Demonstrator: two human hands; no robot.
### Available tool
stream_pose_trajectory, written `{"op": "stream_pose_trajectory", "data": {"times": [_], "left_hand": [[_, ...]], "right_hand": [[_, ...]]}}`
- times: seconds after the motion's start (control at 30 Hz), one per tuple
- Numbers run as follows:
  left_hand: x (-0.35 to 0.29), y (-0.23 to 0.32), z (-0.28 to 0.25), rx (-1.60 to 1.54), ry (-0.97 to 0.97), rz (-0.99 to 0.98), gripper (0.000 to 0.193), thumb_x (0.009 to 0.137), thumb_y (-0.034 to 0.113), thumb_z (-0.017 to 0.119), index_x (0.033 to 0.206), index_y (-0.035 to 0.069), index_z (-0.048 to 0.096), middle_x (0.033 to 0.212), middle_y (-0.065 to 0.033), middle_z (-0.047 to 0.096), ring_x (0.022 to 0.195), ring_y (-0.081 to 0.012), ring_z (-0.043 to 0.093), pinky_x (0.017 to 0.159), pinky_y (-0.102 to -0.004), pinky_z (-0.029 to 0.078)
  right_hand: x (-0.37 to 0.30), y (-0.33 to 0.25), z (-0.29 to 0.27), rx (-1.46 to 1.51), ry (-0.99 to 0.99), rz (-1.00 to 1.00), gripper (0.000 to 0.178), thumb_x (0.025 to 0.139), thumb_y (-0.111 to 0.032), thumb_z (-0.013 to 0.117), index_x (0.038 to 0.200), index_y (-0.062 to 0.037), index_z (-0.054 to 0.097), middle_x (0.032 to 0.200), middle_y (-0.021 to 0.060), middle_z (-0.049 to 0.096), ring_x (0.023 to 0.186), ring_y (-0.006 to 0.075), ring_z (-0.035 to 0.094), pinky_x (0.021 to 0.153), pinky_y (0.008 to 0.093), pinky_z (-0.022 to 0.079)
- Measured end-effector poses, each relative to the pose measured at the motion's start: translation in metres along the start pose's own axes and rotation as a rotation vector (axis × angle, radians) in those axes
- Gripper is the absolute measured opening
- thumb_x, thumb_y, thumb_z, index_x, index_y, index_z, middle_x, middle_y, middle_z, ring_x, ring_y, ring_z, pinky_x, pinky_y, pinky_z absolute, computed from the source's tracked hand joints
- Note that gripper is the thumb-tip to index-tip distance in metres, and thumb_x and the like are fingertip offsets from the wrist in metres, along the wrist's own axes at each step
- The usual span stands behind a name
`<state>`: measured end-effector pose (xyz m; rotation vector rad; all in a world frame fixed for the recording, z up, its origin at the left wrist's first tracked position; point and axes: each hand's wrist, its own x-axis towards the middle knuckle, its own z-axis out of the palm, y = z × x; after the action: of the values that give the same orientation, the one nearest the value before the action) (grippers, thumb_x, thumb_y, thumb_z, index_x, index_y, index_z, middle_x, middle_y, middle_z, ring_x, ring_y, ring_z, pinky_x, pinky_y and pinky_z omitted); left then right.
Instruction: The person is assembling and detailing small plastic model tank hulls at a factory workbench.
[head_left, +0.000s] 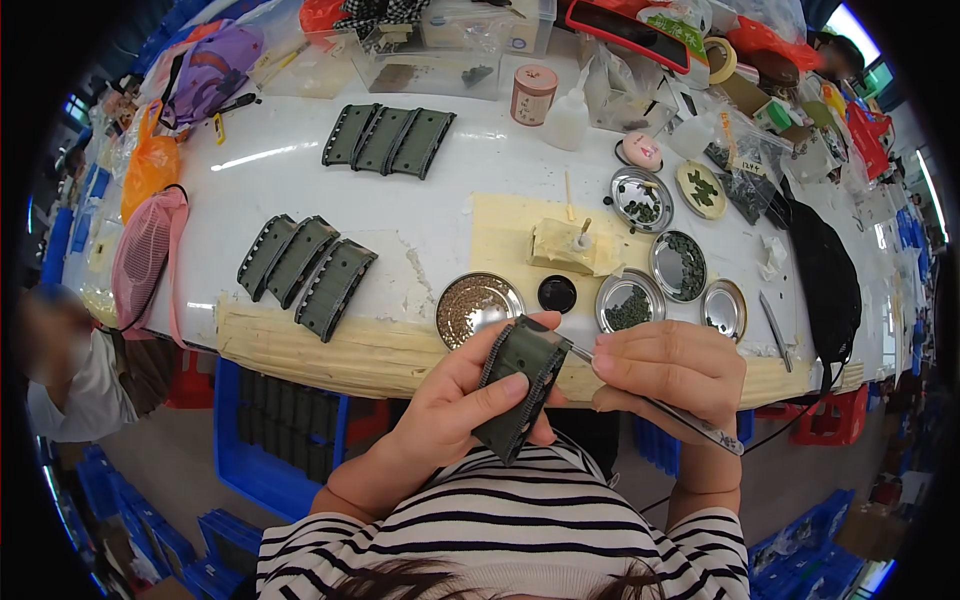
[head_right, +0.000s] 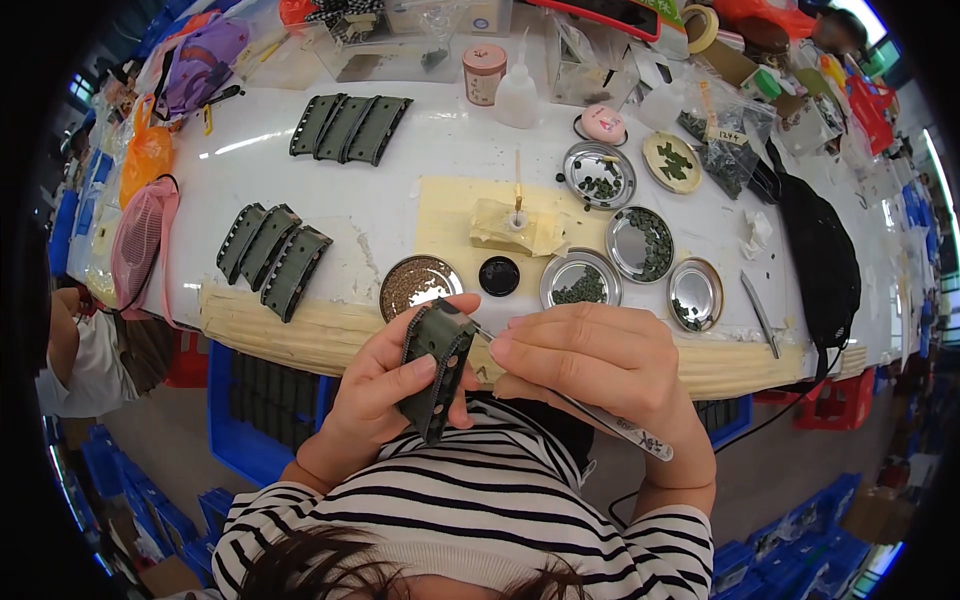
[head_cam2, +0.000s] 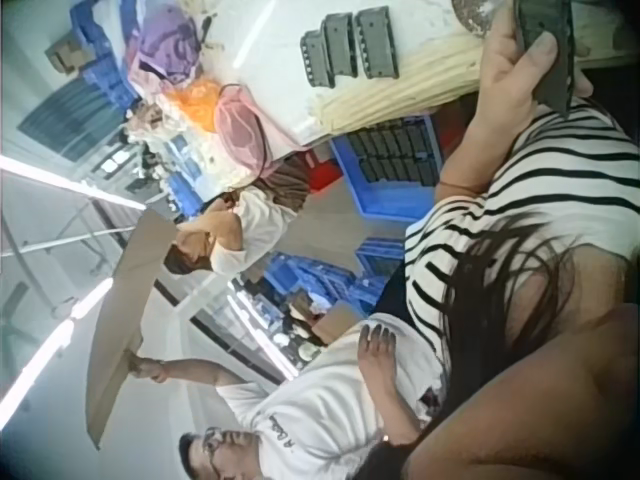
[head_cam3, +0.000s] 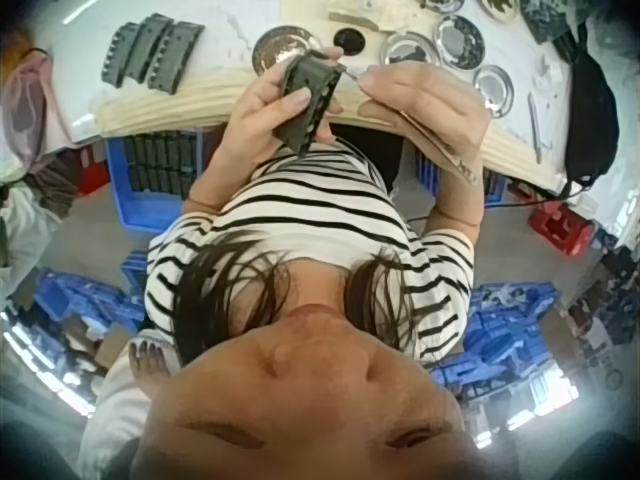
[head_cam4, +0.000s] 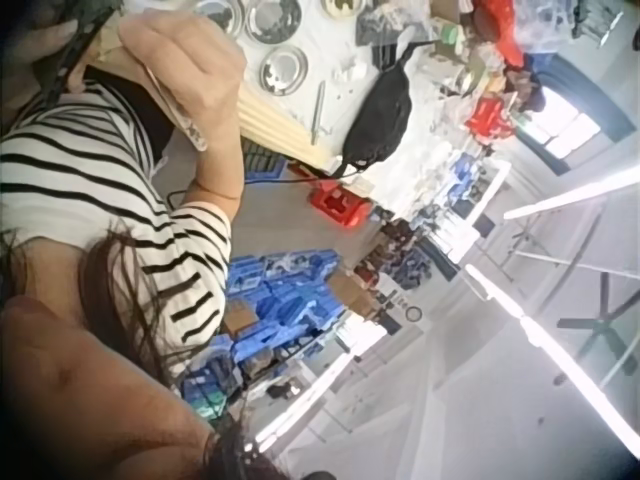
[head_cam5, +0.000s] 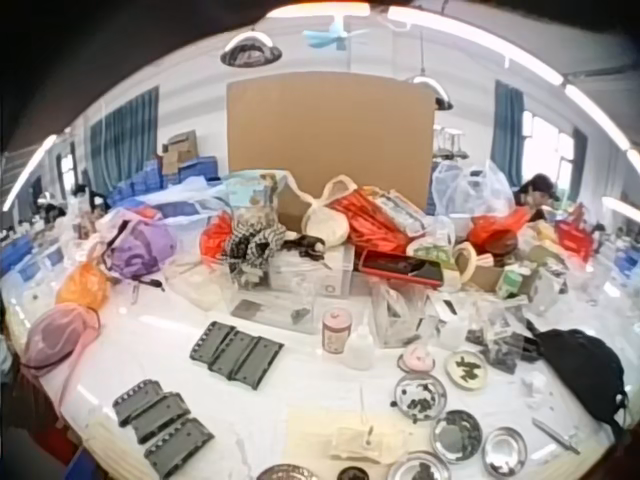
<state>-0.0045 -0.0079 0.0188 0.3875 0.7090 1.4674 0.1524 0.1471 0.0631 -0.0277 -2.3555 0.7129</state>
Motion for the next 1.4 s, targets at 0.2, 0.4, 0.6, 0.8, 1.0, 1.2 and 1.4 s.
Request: {"op": "stream_pose_trajectory", "data": {"times": [0.2,0.4,0.6,0.8,1.0,1.2,1.4], "left_hand": [[0.000,0.002,0.001,0.018,0.013,-0.015,0.058,0.092,0.012,0.051,0.142,-0.003,0.027,0.094,-0.0162,0.064,0.074,-0.0230,0.066,0.070,-0.0342,0.057],[0.000,-0.003,-0.001,0.050,-0.041,0.049,0.052,0.096,0.011,0.050,0.143,0.003,0.029,0.100,-0.0139,0.062,0.078,-0.0169,0.064,0.075,-0.0296,0.054],[0.001,-0.003,0.000,0.052,-0.047,0.079,0.053,0.096,0.010,0.050,0.143,0.002,0.029,0.099,-0.0138,0.062,0.078,-0.0170,0.064,0.075,-0.0298,0.054],[0.000,-0.004,0.000,0.079,-0.042,0.083,0.053,0.096,0.010,0.049,0.144,0.003,0.028,0.100,-0.0142,0.062,0.078,-0.0173,0.064,0.075,-0.0297,0.054],[-0.001,-0.001,0.001,0.072,-0.029,0.059,0.052,0.096,0.010,0.049,0.144,0.003,0.028,0.100,-0.0142,0.062,0.078,-0.0174,0.064,0.075,-0.0296,0.054],[0.001,-0.007,-0.002,0.047,-0.037,0.077,0.052,0.096,0.010,0.049,0.143,0.002,0.029,0.102,-0.0136,0.061,0.080,-0.0172,0.065,0.075,-0.0310,0.055],[0.001,-0.006,0.000,0.037,-0.041,0.070,0.051,0.096,0.009,0.050,0.142,0.002,0.030,0.109,-0.0114,0.058,0.087,-0.0179,0.064,0.076,-0.0322,0.057]], "right_hand": [[0.001,-0.001,0.001,-0.002,-0.009,-0.002,0.028,0.065,-0.020,0.080,0.086,-0.0042,0.070,0.080,0.0088,0.070,0.075,0.0236,0.070,0.064,0.0296,0.056],[0.000,0.002,0.002,0.019,0.008,-0.042,0.026,0.067,-0.019,0.080,0.085,-0.0025,0.070,0.078,0.0103,0.070,0.073,0.0248,0.070,0.064,0.0296,0.057],[0.001,0.003,0.002,0.079,0.024,-0.014,0.026,0.067,-0.016,0.079,0.087,-0.0013,0.069,0.081,0.0133,0.070,0.075,0.0259,0.070,0.066,0.0310,0.057],[0.000,0.005,0.002,0.068,0.016,-0.019,0.028,0.067,-0.016,0.080,0.089,-0.0017,0.069,0.083,0.0138,0.070,0.075,0.0252,0.070,0.064,0.0305,0.056],[0.002,0.002,0.002,0.009,0.005,-0.069,0.028,0.067,-0.019,0.080,0.088,-0.0027,0.069,0.082,0.0118,0.070,0.075,0.0246,0.070,0.064,0.0299,0.056],[0.002,0.008,0.000,0.034,-0.034,-0.095,0.025,0.068,-0.018,0.079,0.085,-0.0023,0.069,0.081,0.0106,0.070,0.077,0.0255,0.070,0.065,0.0299,0.058],[-0.001,0.016,0.001,0.112,-0.034,-0.113,0.025,0.069,-0.018,0.079,0.085,-0.0019,0.069,0.080,0.0108,0.070,0.078,0.0256,0.071,0.066,0.0303,0.058]]}}
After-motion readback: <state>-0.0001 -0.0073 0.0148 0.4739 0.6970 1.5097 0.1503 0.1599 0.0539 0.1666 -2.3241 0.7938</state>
